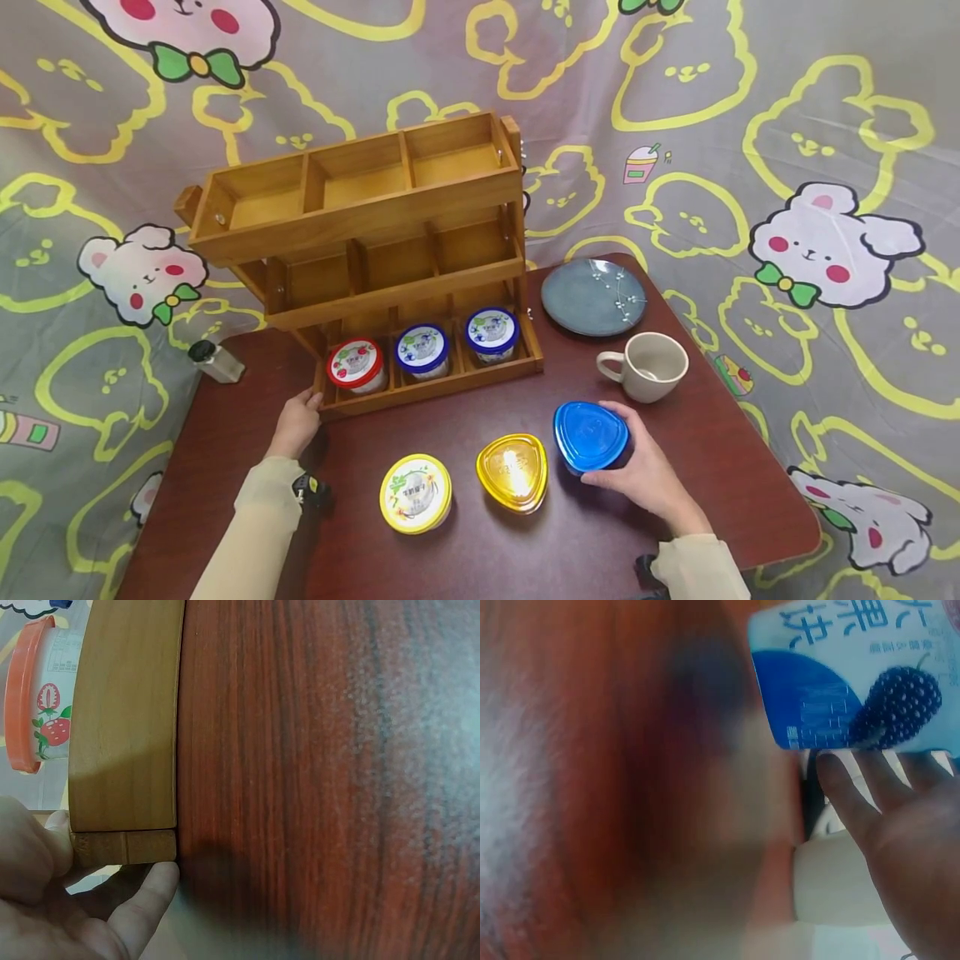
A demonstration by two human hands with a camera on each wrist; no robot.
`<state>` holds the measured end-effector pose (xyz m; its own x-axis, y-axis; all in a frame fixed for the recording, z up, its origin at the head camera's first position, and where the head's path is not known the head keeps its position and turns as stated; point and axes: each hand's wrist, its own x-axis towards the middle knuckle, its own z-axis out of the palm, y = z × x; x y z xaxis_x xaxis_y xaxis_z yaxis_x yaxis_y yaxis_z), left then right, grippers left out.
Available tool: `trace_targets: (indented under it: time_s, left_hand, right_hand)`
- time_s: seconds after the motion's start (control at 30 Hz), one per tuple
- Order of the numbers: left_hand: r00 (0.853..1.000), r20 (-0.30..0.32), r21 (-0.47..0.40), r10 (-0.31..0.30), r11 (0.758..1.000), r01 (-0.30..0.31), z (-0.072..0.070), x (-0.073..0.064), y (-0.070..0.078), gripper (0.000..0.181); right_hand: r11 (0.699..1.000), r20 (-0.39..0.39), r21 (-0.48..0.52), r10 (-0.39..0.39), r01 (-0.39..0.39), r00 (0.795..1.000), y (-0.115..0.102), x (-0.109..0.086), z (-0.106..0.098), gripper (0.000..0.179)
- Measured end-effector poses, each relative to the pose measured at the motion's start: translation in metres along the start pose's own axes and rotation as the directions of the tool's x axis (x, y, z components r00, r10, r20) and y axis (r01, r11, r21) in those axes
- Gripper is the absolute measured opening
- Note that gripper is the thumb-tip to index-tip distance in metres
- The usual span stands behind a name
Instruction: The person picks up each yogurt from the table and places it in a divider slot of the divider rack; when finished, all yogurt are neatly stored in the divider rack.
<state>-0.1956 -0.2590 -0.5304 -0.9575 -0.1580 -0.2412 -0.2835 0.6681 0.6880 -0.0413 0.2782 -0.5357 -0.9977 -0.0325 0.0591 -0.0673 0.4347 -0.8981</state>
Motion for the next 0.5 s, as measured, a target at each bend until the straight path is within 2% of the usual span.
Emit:
trace_targets:
  time_s: [0.27, 0.5]
  left_hand:
    - [1.0, 0.005, -0.005, -0.01, 1.0, 0.01, 0.0, 0.001, 0.0, 0.049]
    - [1.0, -0.003, 0.002, 0.001, 1.0, -0.001, 0.0, 0.0, 0.001, 0.05]
  right_hand:
    - [0.998, -0.154, -0.07, -0.01, -0.001, 0.988, -0.029, -0.003, -0.001, 0.105]
    - [0.998, -0.304, -0.067, -0.011, -0.01, 0.953, -0.06, -0.004, 0.0, 0.104]
